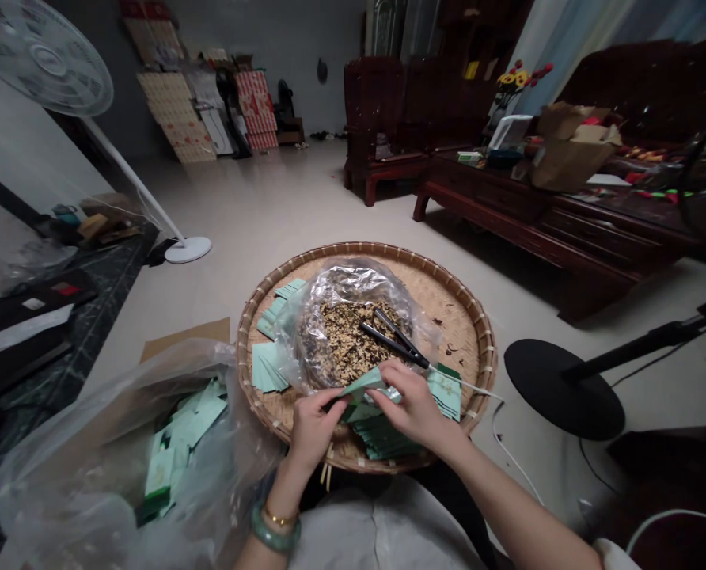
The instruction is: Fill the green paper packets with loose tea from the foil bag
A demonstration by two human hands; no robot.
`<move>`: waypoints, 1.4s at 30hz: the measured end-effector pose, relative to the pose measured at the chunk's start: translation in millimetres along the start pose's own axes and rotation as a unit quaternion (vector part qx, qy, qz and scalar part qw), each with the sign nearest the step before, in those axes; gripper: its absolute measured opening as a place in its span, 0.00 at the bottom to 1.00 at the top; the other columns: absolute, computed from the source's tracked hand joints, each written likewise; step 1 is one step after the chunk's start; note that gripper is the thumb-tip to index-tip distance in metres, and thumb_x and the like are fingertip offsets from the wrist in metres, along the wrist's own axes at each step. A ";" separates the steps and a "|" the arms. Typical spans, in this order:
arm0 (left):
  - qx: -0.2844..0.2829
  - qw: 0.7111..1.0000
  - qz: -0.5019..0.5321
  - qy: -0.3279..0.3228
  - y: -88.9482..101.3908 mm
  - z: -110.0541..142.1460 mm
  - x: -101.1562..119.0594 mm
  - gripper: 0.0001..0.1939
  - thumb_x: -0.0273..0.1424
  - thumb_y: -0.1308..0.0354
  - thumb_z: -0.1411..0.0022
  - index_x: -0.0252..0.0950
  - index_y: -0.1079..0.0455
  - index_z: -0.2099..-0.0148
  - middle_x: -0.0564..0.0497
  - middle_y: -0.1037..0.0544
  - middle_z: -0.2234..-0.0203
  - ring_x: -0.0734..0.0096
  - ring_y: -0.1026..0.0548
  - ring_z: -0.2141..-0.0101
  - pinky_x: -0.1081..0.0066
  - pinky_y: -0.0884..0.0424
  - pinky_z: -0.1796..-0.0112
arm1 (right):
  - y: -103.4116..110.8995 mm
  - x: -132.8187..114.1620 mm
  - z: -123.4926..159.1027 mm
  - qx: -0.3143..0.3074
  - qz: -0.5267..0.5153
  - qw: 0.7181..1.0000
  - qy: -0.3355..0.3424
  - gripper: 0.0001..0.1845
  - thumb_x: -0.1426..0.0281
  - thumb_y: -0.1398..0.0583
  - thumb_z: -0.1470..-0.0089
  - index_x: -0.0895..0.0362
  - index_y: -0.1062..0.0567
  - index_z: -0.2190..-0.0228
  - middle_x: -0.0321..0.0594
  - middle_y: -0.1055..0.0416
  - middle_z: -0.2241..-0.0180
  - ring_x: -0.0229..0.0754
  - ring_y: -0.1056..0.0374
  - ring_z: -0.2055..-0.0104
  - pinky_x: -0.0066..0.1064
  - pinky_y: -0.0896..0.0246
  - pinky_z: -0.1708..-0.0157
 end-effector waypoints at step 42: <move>0.062 0.972 -0.201 -0.107 6.0 -8.8 5.5 0.19 0.27 0.42 0.49 0.35 0.34 0.52 0.45 0.25 0.60 0.61 0.28 0.59 0.61 0.30 0.58 | -15.1 49.5 -31.4 -0.069 -0.049 0.983 -0.165 0.15 0.72 0.44 0.47 0.60 0.29 0.57 0.47 0.30 0.57 0.44 0.34 0.56 0.39 0.37 0.55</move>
Point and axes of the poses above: each hand's wrist, its own z-axis away from the middle knuckle, its own y-axis out of the back of the hand, x = y × z, the point moved 1 cm from there along -z, towards the middle knuckle
